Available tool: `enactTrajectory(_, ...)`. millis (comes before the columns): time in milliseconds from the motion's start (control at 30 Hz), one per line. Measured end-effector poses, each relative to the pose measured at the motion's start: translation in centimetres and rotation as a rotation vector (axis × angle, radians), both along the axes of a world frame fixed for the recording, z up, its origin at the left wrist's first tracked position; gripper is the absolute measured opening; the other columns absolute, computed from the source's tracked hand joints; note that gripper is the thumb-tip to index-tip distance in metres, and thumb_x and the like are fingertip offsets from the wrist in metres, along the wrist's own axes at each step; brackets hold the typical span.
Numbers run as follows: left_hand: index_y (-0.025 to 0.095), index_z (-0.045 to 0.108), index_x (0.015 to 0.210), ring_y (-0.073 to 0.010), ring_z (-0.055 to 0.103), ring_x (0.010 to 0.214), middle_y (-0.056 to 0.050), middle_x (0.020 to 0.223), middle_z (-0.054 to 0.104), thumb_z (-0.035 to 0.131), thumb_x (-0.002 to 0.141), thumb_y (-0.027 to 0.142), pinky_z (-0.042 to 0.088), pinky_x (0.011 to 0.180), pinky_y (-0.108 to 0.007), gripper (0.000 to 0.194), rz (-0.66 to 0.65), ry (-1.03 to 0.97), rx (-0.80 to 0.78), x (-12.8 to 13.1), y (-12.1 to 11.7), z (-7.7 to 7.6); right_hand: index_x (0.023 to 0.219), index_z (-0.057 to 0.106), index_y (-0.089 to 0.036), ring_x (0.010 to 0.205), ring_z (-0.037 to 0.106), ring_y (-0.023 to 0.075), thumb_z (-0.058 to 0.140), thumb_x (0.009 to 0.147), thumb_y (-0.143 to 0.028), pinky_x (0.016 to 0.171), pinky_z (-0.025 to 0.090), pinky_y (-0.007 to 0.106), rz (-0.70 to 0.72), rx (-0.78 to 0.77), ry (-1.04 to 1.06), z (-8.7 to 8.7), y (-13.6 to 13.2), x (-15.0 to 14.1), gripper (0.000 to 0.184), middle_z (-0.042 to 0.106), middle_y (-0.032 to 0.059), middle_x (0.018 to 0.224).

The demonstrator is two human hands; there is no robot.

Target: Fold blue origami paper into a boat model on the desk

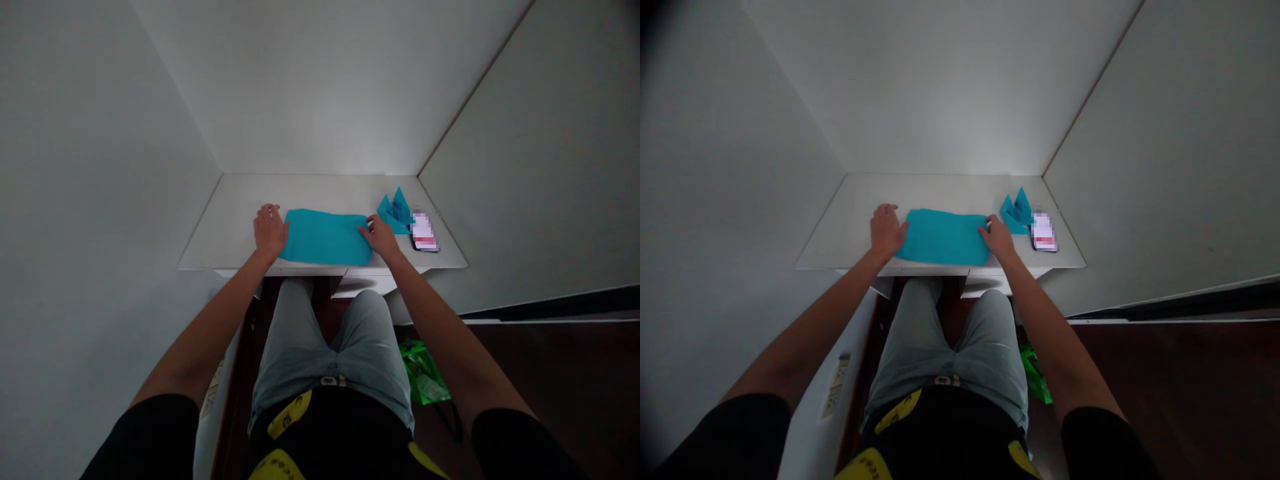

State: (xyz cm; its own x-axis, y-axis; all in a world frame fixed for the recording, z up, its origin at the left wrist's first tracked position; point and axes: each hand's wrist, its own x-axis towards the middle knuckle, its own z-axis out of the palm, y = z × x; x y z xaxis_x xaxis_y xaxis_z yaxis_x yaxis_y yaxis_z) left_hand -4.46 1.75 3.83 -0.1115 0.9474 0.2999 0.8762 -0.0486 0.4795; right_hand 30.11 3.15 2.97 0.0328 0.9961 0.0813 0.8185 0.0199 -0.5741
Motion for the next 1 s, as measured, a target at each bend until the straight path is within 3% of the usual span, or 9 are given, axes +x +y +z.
enactTrajectory(133, 0.015, 0.056, 0.156, -0.0381, 0.033, 0.166, -0.02, 0.171, 0.047, 0.057, 0.105, 0.039, 0.022, 0.139, -0.056, 0.056, -0.397, 0.063, -0.018, 4.8, -0.8, -1.7, 0.147, 0.062, -0.011, 0.133, 0.058, 0.0405, 0.061, 0.102, -0.028, 0.111, 0.046, 0.053, 0.018, 0.25, -0.252, 0.2, -0.5, -3.6, 0.048, 0.062, 0.0257, 0.147)
enactTrajectory(267, 0.011, 0.051, 0.164, -0.0408, 0.026, 0.169, -0.021, 0.176, 0.041, 0.054, 0.104, 0.042, 0.016, 0.139, -0.061, 0.067, -0.403, 0.06, -0.164, 7.9, -1.2, -4.5, 0.155, 0.061, -0.015, 0.142, 0.058, 0.0335, 0.039, 0.113, -0.031, 0.123, 0.043, 0.049, 0.303, 0.137, -0.209, -1.8, -1.6, -8.6, 0.05, 0.063, 0.0189, 0.156)
enactTrajectory(367, 0.016, 0.05, 0.167, -0.0371, 0.025, 0.17, -0.016, 0.178, 0.038, 0.054, 0.103, 0.041, 0.009, 0.141, -0.059, 0.068, -0.388, 0.043, -0.129, 7.3, -1.1, -5.7, 0.161, 0.056, -0.013, 0.159, 0.045, 0.0323, 0.035, 0.116, -0.042, 0.134, 0.032, 0.052, 0.345, 0.067, -0.171, -3.8, -1.8, -10.4, 0.058, 0.051, 0.0173, 0.17)
enactTrajectory(467, 0.018, 0.05, 0.167, -0.038, 0.023, 0.171, -0.016, 0.18, 0.035, 0.057, 0.102, 0.051, 0.01, 0.141, -0.059, 0.073, -0.319, 0.013, -0.109, 5.0, -0.6, -6.0, 0.167, 0.051, -0.016, 0.168, 0.031, 0.0319, 0.039, 0.114, -0.057, 0.14, 0.016, 0.057, 0.333, 0.087, -0.156, -4.9, -1.1, -9.1, 0.067, 0.038, 0.014, 0.179)
enactTrajectory(600, 0.011, 0.044, 0.17, -0.0401, 0.021, 0.171, -0.021, 0.181, 0.029, 0.056, 0.102, 0.06, 0.012, 0.14, -0.058, 0.085, -0.246, 0.019, -0.133, 1.9, 0.4, -5.6, 0.169, 0.046, -0.012, 0.168, 0.031, 0.0344, 0.046, 0.109, -0.066, 0.141, 0.008, 0.059, 0.285, 0.077, -0.157, -4.9, 0.0, -5.1, 0.081, 0.035, 0.0173, 0.179)
enactTrajectory(700, 0.002, 0.042, 0.169, -0.0421, 0.019, 0.171, -0.027, 0.18, 0.027, 0.055, 0.102, 0.057, 0.009, 0.14, -0.058, 0.088, -0.214, 0.054, -0.156, 1.5, 0.8, -5.1, 0.17, 0.043, -0.008, 0.167, 0.033, 0.0357, 0.047, 0.107, -0.07, 0.14, 0.002, 0.06, 0.254, 0.086, -0.165, -4.8, 0.3, -3.2, 0.088, 0.036, 0.0198, 0.178)
enactTrajectory(867, 0.005, 0.048, 0.166, -0.0439, 0.016, 0.171, -0.026, 0.177, 0.035, 0.053, 0.102, 0.045, 0.003, 0.139, -0.065, 0.075, -0.18, 0.062, -0.154, 6.4, 0.3, -4.6, 0.167, 0.046, -0.006, 0.166, 0.033, 0.0362, 0.045, 0.105, -0.077, 0.14, 0.002, 0.062, 0.199, 0.107, -0.177, -5.0, -0.2, -3.4, 0.094, 0.04, 0.0222, 0.176)
enactTrajectory(933, 0.009, 0.047, 0.167, -0.0435, 0.022, 0.17, -0.026, 0.177, 0.034, 0.05, 0.105, 0.052, 0.008, 0.138, -0.066, 0.076, -0.219, 0.01, -0.216, 9.4, -0.2, -4.8, 0.161, 0.056, -0.01, 0.161, 0.04, 0.0358, 0.042, 0.108, -0.075, 0.139, 0.006, 0.062, 0.165, 0.127, -0.168, -4.7, -0.6, -3.6, 0.085, 0.049, 0.0204, 0.17)
enactTrajectory(1000, 0.009, 0.049, 0.166, -0.0454, 0.021, 0.17, -0.028, 0.177, 0.033, 0.05, 0.105, 0.062, 0.009, 0.137, -0.069, 0.08, -0.175, -0.047, -0.218, 11.3, -0.6, -5.1, 0.149, 0.069, -0.017, 0.152, 0.049, 0.0346, 0.037, 0.112, -0.068, 0.136, 0.014, 0.062, 0.142, 0.151, -0.15, -4.2, -1.2, -3.5, 0.071, 0.062, 0.0159, 0.159)
